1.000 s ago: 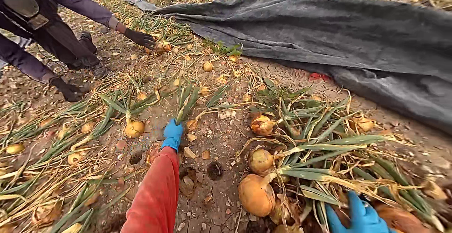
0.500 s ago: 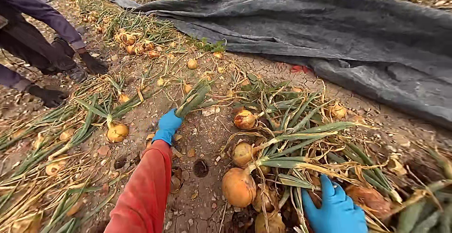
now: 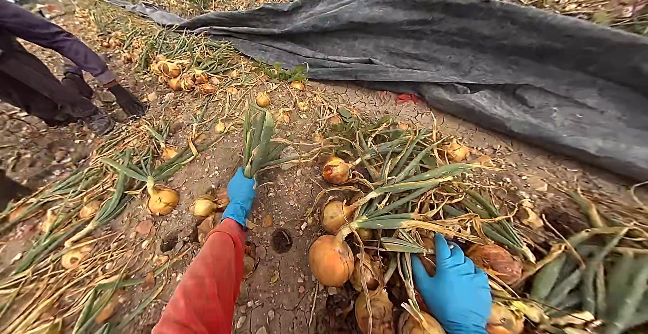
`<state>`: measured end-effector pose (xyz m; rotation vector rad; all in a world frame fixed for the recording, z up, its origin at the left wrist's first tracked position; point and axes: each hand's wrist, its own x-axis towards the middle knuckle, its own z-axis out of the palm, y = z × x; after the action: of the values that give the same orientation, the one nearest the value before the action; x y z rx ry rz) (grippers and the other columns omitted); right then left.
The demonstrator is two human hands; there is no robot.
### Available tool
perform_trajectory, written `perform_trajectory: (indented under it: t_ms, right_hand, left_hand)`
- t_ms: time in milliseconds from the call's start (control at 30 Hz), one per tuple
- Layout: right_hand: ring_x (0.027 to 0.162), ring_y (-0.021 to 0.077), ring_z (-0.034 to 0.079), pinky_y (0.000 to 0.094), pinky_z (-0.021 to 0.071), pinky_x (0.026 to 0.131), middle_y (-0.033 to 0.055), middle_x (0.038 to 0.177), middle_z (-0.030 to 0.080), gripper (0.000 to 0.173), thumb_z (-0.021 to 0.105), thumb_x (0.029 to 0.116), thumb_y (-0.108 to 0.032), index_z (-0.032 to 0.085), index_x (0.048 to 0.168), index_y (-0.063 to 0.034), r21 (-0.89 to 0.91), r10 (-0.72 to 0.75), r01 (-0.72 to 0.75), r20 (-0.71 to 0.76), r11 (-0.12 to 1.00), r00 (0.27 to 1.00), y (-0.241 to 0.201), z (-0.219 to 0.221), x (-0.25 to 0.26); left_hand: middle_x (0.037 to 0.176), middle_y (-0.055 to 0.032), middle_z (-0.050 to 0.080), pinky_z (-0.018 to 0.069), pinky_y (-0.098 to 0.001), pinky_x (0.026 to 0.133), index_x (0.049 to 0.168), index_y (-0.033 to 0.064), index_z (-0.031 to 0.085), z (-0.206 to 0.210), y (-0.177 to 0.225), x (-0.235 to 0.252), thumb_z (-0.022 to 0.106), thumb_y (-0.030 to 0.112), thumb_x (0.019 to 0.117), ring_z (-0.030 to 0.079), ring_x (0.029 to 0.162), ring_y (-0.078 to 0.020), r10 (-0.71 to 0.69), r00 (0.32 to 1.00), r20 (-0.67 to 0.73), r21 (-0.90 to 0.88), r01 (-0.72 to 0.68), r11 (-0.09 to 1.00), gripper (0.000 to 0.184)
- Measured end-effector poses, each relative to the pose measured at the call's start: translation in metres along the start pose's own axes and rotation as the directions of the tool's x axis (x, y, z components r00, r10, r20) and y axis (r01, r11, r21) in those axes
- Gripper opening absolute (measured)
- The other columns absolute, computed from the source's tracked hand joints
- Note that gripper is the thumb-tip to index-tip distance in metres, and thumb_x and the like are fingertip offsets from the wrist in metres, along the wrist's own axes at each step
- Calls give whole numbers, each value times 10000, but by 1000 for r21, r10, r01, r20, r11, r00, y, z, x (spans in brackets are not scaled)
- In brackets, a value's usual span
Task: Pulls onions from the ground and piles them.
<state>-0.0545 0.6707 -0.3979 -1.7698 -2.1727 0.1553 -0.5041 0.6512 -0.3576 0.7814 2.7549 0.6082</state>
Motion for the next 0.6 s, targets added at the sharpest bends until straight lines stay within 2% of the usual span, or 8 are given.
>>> perform_trajectory:
  t_ms: [133,233,367,433,467,533,600]
  right_hand:
    - [1084,583,637,692,474,866,388,1262,618,743,631,840,-440,577,1392,54,6,-1,1,-11,1000,1000,-1,-1,1]
    - [1074,588,638,698,478,863,395,1250,619,736,661,841,-423,577,1392,58,35,-10,10,-8,999,1000,-2,-3,1]
    - [1070,577,645,688,486,859,388,1245,625,751,665,840,-440,574,1402,49,17,-22,22,9,1000,1000,2,-7,2]
    - [1064,567,650,678,493,854,377,1242,632,752,679,839,-447,578,1402,41,7,-20,20,25,1000,999,3,-8,2]
    - [1062,565,651,673,496,856,374,1246,632,746,692,838,-442,584,1397,40,1,-20,20,33,1000,999,4,-10,2]
    - [1076,548,651,663,497,877,365,1270,624,737,712,846,-438,580,1406,23,-18,-8,9,68,1000,998,6,-13,3]
    - [1072,544,654,661,499,880,365,1277,619,740,715,846,-434,575,1408,27,-25,-11,13,84,1000,996,8,-15,4]
  left_hand:
    - [1222,-304,662,467,-668,997,1384,14,575,-20,28,-56,600,261,1051,623,1189,-475,-103,992,-69,-187,89,978,415]
    - [1185,-314,663,490,-688,919,1430,35,515,-15,64,-93,570,254,1063,627,1151,-503,-119,988,-101,-278,87,957,430]
    - [1127,-295,668,532,-677,835,1463,99,434,33,131,-130,583,265,1033,650,1077,-504,37,999,-30,-298,-44,954,484]
    - [1217,-298,643,510,-670,911,1459,56,439,62,171,-127,611,268,1016,618,1163,-492,71,997,6,-250,-67,966,520]
    - [1248,-291,648,504,-660,955,1444,26,475,76,192,-115,649,260,986,616,1201,-475,20,1000,18,-210,-16,978,543]
    - [1276,-233,671,481,-606,1023,1411,29,541,96,218,-92,687,315,951,624,1240,-402,-121,991,57,-127,128,984,561]
    - [1283,-226,673,467,-599,1048,1413,31,548,101,222,-80,670,381,969,617,1255,-391,-183,980,81,-196,195,961,578]
